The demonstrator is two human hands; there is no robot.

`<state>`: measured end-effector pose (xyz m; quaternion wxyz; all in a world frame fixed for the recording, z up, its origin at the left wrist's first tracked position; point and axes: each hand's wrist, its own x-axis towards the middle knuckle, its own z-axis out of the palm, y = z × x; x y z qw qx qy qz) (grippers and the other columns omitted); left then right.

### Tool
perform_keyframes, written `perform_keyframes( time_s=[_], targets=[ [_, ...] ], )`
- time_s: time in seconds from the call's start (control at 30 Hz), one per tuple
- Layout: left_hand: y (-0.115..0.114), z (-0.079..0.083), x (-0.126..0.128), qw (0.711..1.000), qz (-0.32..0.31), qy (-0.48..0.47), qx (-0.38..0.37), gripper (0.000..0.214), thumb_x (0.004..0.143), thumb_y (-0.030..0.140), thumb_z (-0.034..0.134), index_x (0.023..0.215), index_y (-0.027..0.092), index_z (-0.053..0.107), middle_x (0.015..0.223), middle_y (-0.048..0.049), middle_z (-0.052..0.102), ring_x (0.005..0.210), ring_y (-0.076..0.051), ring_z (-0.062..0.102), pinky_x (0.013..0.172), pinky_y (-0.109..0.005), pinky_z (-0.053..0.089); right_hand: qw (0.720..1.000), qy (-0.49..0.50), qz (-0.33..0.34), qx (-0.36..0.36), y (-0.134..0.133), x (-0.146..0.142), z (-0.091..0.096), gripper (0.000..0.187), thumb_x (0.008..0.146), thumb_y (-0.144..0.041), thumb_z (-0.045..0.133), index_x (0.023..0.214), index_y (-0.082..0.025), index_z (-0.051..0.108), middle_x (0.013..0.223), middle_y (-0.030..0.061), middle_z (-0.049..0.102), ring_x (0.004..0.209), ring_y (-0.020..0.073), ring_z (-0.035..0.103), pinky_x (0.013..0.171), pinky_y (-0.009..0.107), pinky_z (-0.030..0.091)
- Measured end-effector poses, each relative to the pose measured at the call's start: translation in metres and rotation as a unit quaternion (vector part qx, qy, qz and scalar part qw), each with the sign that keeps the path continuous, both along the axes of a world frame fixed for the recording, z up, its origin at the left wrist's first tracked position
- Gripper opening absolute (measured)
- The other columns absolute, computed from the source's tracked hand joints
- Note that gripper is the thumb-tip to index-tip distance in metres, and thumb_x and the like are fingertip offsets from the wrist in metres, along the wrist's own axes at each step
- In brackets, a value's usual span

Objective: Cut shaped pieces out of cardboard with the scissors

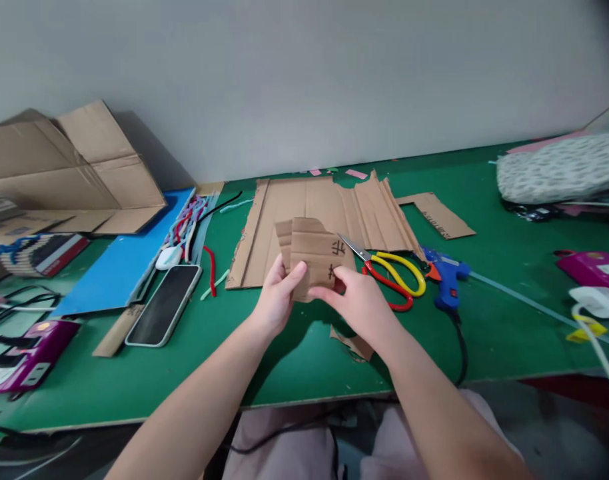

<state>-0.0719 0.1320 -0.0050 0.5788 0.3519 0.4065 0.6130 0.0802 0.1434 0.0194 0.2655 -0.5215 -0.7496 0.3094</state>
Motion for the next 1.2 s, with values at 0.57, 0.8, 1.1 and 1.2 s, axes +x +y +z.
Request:
perform_keyframes(
  time_s=[0.57, 0.8, 1.1, 1.2],
  targets=[
    [0.0, -0.008, 0.0, 0.991, -0.063, 0.082, -0.082, 0.031, 0.063, 0.034, 0.079, 0.081, 0.012, 0.071, 0.095, -0.0123, 0.073, 0.081, -0.025, 0.07, 0.067, -0.033, 0.058, 0.914, 0.321, -0.248, 0.006, 0.026, 0.051, -0.004, 0.025, 0.074, -0.045, 0.064, 0.081, -0.021, 0.061, 0.064, -0.0008, 0.057, 0.055, 0.0166, 0.058, 0.049, 0.03, 0.051],
    [0.0, -0.006, 0.001, 0.992, -0.068, 0.065, -0.082, 0.029, 0.069, 0.035, 0.075, 0.082, 0.01, 0.07, 0.085, -0.0118, 0.074, 0.072, -0.022, 0.07, 0.063, -0.03, 0.058, 0.847, 0.444, -0.291, 0.006, 0.032, 0.064, -0.006, 0.026, 0.075, -0.04, 0.063, 0.091, -0.024, 0.05, 0.077, 0.0, 0.057, 0.061, 0.0162, 0.059, 0.048, 0.029, 0.05],
    [-0.001, -0.007, 0.005, 0.994, -0.052, 0.074, -0.056, 0.028, 0.068, 0.035, 0.076, 0.082, 0.012, 0.07, 0.078, -0.0097, 0.073, 0.069, -0.023, 0.07, 0.059, -0.031, 0.058, 0.901, 0.372, -0.221, -0.027, 0.025, 0.05, -0.009, 0.028, 0.075, -0.041, 0.063, 0.094, -0.022, 0.058, 0.063, -0.0035, 0.053, 0.043, 0.0118, 0.049, 0.035, 0.025, 0.042],
    [-0.002, -0.007, 0.005, 0.991, -0.072, 0.091, -0.069, 0.027, 0.068, 0.034, 0.076, 0.082, 0.012, 0.071, 0.075, -0.0098, 0.073, 0.069, -0.024, 0.071, 0.062, -0.033, 0.058, 0.936, 0.297, -0.186, -0.031, 0.022, 0.047, -0.01, 0.026, 0.078, -0.041, 0.061, 0.095, -0.022, 0.062, 0.057, -0.004, 0.054, 0.039, 0.0119, 0.048, 0.038, 0.027, 0.042]
  ],
)
